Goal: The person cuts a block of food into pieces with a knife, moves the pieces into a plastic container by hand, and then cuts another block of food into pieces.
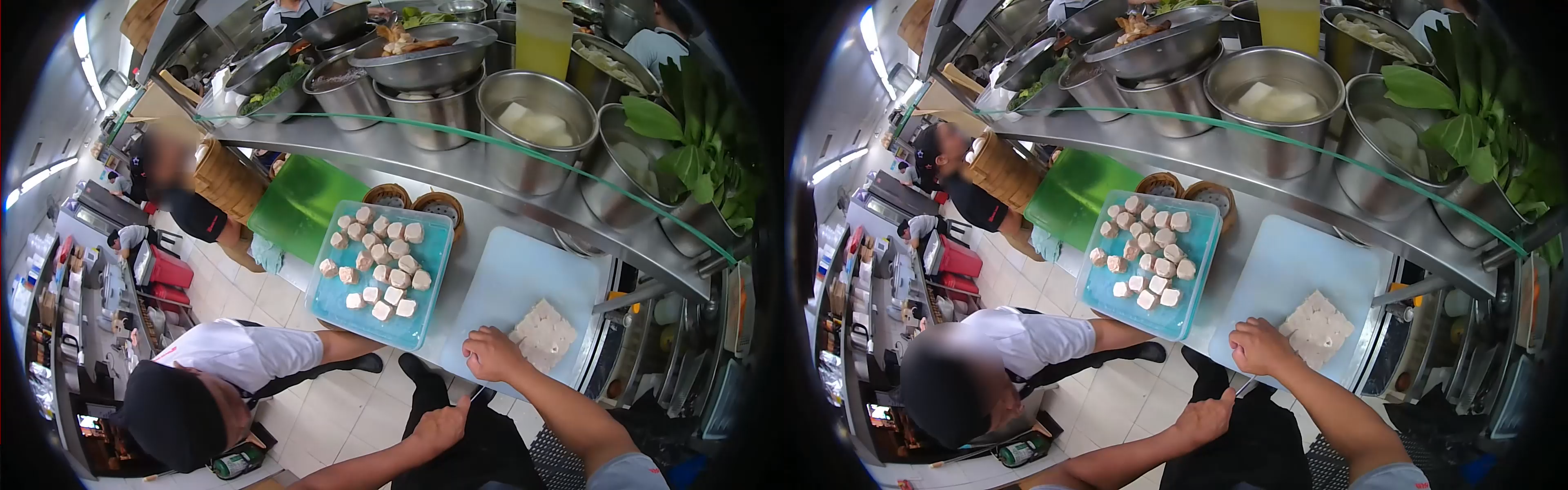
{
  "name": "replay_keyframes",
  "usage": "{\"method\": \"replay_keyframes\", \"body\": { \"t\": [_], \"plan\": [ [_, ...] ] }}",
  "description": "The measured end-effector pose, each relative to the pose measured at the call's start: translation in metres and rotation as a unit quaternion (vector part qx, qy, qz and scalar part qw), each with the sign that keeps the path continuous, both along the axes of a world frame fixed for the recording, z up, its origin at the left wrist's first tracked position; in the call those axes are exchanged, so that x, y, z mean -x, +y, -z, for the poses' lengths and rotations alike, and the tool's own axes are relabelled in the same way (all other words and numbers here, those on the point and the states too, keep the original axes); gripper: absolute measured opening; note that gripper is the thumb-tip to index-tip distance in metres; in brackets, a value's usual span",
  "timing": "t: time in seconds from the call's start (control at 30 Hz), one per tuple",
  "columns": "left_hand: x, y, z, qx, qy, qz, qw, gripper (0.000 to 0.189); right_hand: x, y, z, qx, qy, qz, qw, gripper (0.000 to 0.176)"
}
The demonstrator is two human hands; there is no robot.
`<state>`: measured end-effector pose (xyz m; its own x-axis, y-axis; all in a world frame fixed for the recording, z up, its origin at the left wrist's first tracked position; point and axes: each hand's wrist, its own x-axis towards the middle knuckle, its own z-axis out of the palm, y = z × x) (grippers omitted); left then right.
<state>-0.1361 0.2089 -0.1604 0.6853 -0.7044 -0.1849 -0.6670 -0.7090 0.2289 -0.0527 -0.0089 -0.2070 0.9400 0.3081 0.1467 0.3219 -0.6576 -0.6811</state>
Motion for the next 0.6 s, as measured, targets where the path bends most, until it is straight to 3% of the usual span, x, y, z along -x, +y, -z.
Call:
{"method": "replay_keyframes", "body": {
  "t": [0.3,0.6],
  "plan": [
    [-0.006,-0.002,-0.001,-0.028,0.167,-0.032,0.985,0.006,0.001,0.0,0.006,-0.001,-0.019,-0.001,1.0,0.004],
    [-0.007,-0.004,-0.011,-0.031,0.176,-0.029,0.983,0.01,0.002,-0.002,0.001,-0.005,-0.01,-0.002,1.0,0.003]
  ]
}}
